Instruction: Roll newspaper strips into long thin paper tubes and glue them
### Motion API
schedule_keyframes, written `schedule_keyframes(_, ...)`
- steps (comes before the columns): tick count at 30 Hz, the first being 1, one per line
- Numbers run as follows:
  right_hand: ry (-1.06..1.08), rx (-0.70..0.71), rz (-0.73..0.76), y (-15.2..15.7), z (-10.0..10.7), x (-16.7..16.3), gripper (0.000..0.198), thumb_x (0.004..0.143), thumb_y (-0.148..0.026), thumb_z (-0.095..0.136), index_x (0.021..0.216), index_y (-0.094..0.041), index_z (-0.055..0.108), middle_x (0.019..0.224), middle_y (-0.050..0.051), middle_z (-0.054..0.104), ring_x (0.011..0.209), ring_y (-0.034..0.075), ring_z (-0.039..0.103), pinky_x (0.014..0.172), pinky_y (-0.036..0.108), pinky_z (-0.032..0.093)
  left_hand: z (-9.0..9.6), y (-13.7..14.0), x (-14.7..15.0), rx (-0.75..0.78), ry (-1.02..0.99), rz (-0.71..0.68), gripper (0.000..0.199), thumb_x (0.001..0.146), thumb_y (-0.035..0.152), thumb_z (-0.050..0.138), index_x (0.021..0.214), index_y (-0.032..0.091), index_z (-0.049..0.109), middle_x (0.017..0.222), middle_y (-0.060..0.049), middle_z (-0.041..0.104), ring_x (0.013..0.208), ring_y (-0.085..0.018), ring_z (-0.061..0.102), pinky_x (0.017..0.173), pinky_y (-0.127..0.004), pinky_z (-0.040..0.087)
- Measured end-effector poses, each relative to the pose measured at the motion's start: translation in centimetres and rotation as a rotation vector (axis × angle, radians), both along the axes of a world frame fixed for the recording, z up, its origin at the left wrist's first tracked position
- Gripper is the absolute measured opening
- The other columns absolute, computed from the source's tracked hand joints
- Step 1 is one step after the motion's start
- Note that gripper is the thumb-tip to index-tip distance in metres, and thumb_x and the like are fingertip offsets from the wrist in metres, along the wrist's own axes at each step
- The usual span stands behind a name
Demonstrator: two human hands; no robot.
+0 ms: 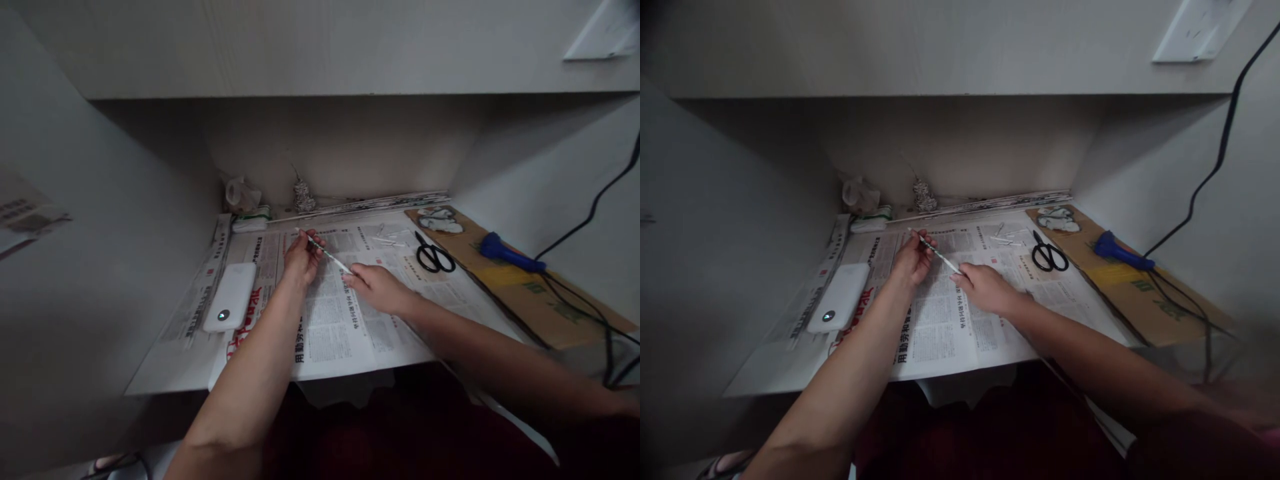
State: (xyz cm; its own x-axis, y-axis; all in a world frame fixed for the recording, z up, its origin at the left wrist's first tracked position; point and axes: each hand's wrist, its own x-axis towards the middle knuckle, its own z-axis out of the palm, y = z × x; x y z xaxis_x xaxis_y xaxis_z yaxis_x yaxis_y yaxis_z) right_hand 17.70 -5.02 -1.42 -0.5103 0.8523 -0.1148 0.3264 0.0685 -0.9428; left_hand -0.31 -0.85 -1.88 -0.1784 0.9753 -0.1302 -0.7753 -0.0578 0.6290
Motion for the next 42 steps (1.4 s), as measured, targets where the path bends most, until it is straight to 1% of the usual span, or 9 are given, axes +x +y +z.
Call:
schedule_keyframes(6, 0.195, -0.429, 0.097, -0.6, 0.2, 0.4, 0.045, 0.087, -0.061, 0.036, 0.084, -0.018, 0.049, 0.046, -0.007, 0.035, 0.035, 0.008, 0.034, 0.037, 0.022, 0.028, -0.1, 0.1, -0.1, 0.016, -0.031, -0.01, 0.027, 0.092, 0.028, 0.042, 0.079, 0.012, 0.06, 0.06, -0.001, 0.055, 0.054, -0.008, 0.059, 0.041, -0.013, 0.041)
schedule_keyframes(11, 0.021, -0.141, 0.022, -0.9, -0.1, 1.2, 0.036, 0.087, -0.052, 0.047, 0.079, -0.018, 0.053, 0.046, -0.005, 0.043, 0.037, 0.008, 0.039, 0.038, 0.021, 0.031, 0.0, 0.0, -0.1, -0.011, -0.024, 0.02, 0.028, 0.093, 0.028, 0.041, 0.079, 0.012, 0.059, 0.059, -0.001, 0.056, 0.052, -0.009, 0.059, 0.04, -0.013, 0.041)
schedule_keyframes(17, 0.056, -0.281, 0.057, -0.4, 0.3, 1.0, 0.047, 0.089, -0.059, 0.036, 0.085, -0.016, 0.055, 0.046, -0.004, 0.045, 0.034, 0.009, 0.042, 0.034, 0.021, 0.03, -0.1, -0.1, 0.2, 0.016, -0.013, -0.023, 0.026, 0.092, 0.028, 0.044, 0.079, 0.012, 0.06, 0.06, -0.001, 0.056, 0.053, -0.009, 0.059, 0.042, -0.014, 0.043)
schedule_keyframes(20, 0.052, -0.184, 0.03, 0.6, 0.5, -0.6, 0.036, 0.089, -0.051, 0.044, 0.095, -0.017, 0.055, 0.054, -0.003, 0.051, 0.041, 0.009, 0.049, 0.038, 0.019, 0.034, -0.3, -0.2, 0.5, 0.028, 0.022, -0.048, 0.025, 0.092, 0.026, 0.044, 0.079, 0.011, 0.06, 0.061, -0.002, 0.057, 0.053, -0.009, 0.06, 0.043, -0.014, 0.045)
schedule_keyframes(26, -0.042, 0.156, -0.065, 2.8, 0.0, -3.3, 0.026, 0.086, -0.042, 0.052, 0.075, -0.018, 0.052, 0.053, -0.004, 0.05, 0.042, 0.007, 0.044, 0.041, 0.018, 0.031, -0.3, -0.3, 0.7, 0.021, 0.075, -0.089, 0.024, 0.09, 0.029, 0.047, 0.081, 0.012, 0.06, 0.063, -0.003, 0.059, 0.058, -0.01, 0.062, 0.046, -0.015, 0.047)
schedule_keyframes(28, 0.036, 0.048, -0.031, 3.0, -0.1, -3.3, 0.028, 0.088, -0.044, 0.048, 0.076, -0.019, 0.05, 0.049, -0.006, 0.046, 0.039, 0.008, 0.041, 0.04, 0.019, 0.029, -0.3, -0.3, 0.7, 0.025, 0.071, -0.102, 0.023, 0.089, 0.03, 0.049, 0.082, 0.012, 0.061, 0.064, -0.003, 0.059, 0.06, -0.01, 0.062, 0.047, -0.015, 0.047)
schedule_keyframes(32, 0.274, -0.448, 0.11, 3.2, 0.2, -3.2, 0.029, 0.088, -0.049, 0.043, 0.081, -0.02, 0.045, 0.049, -0.008, 0.04, 0.037, 0.009, 0.04, 0.037, 0.02, 0.029, -0.3, -0.2, 0.6, 0.016, 0.073, -0.106, 0.022, 0.085, 0.034, 0.055, 0.082, 0.013, 0.061, 0.067, -0.003, 0.059, 0.061, -0.01, 0.062, 0.048, -0.015, 0.046)
schedule_keyframes(37, 0.296, -0.362, 0.032, 3.9, 0.1, -3.6, 0.031, 0.087, -0.048, 0.048, 0.079, -0.018, 0.048, 0.049, -0.005, 0.046, 0.038, 0.009, 0.044, 0.036, 0.019, 0.029, -0.7, -0.1, 0.7, 0.064, 0.142, -0.155, 0.023, 0.083, 0.038, 0.058, 0.084, 0.014, 0.06, 0.067, -0.002, 0.06, 0.048, -0.009, 0.055, 0.039, -0.018, 0.039)
schedule_keyframes(42, 0.467, -0.68, 0.205, 4.2, -0.4, -3.5, 0.031, 0.088, -0.048, 0.045, 0.077, -0.019, 0.045, 0.047, -0.007, 0.04, 0.039, 0.009, 0.043, 0.039, 0.019, 0.033, -0.9, -0.2, 0.8, 0.081, 0.142, -0.181, 0.022, 0.08, 0.034, 0.063, 0.086, 0.013, 0.062, 0.068, -0.002, 0.06, 0.049, -0.009, 0.054, 0.04, -0.018, 0.037)
